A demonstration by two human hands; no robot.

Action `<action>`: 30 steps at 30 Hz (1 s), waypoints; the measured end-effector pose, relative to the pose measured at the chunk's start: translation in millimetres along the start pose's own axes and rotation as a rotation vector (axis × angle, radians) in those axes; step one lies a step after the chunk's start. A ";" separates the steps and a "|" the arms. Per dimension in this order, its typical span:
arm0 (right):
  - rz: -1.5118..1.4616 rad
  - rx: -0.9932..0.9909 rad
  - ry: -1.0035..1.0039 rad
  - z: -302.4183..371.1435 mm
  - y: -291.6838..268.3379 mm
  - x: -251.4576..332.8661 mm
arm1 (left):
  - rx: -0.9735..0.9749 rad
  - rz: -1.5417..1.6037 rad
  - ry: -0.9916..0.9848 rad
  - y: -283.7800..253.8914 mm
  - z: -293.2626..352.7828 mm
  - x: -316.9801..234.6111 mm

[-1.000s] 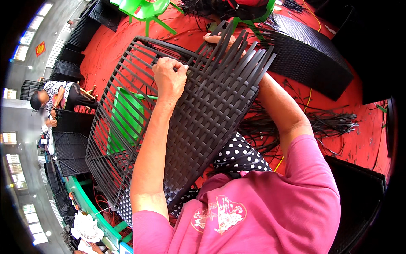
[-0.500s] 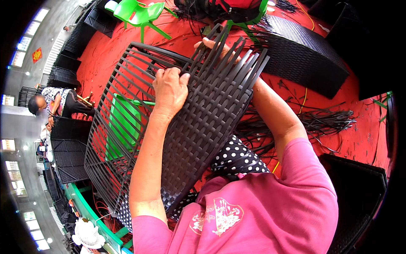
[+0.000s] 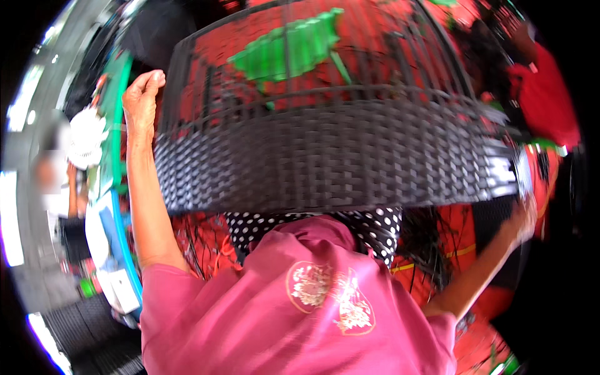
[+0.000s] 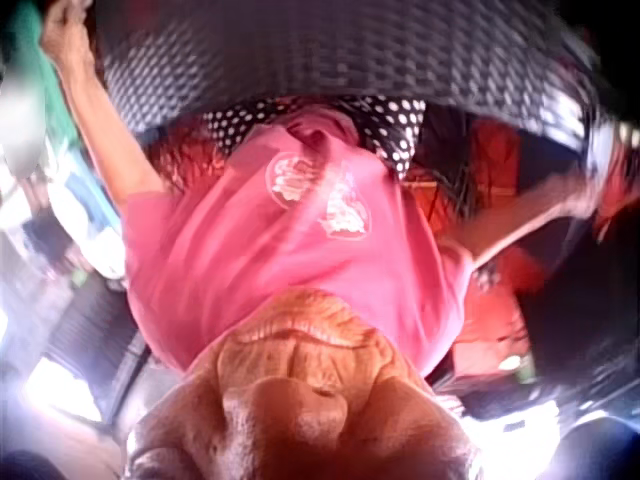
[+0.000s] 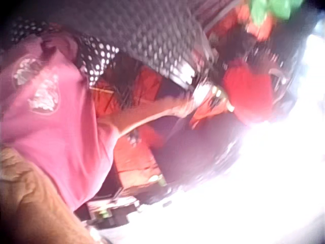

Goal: The person weaves a dark plastic strip into the frame of a basket while sitting on the floor. They interlace the strip through vertical bars, periodically tapping the basket to tighten the weave and rotating it to access different sections.

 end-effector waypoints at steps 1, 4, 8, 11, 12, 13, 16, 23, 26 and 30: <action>0.725 -0.136 -0.441 11.0 -16.1 33.2 | -0.068 0.074 -0.170 -33.9 9.6 36.3; -0.290 -0.473 -0.087 19.1 -12.3 100.2 | -0.155 0.084 -0.421 -86.9 49.9 128.2; -0.011 0.015 -0.309 23.6 64.5 188.5 | -0.089 -0.029 -0.510 -107.1 83.2 179.7; 0.046 0.260 -0.604 6.8 120.8 198.2 | 0.086 0.127 -0.484 -75.6 75.7 198.7; 0.167 0.320 -0.706 3.0 135.1 205.3 | 0.134 0.199 -0.366 -62.6 72.8 192.0; 0.224 0.335 -0.761 -1.0 149.1 208.8 | 0.197 0.230 -0.405 -59.2 74.7 186.5; 0.331 0.370 -0.808 -7.7 187.3 198.6 | 0.351 0.308 -0.461 -59.7 80.0 177.2; 0.215 0.532 -0.565 -17.8 191.7 166.2 | 0.478 0.500 -0.401 -60.5 73.5 188.1; 0.212 0.534 -0.559 -12.8 193.3 172.8 | 0.415 0.407 -0.455 -67.3 82.1 204.5; 0.292 0.478 -0.566 -18.2 192.4 164.4 | 0.032 -0.275 -0.022 -65.3 59.3 177.0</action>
Point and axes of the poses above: each hand's wrist, its own z-axis away from the middle knuckle, its own y-axis out of the palm, x = y × z, the point moved 4 cm from there along -z, towards the middle knuckle, and after that the axes turned 10 degrees about -z, right-handed, at the moved point
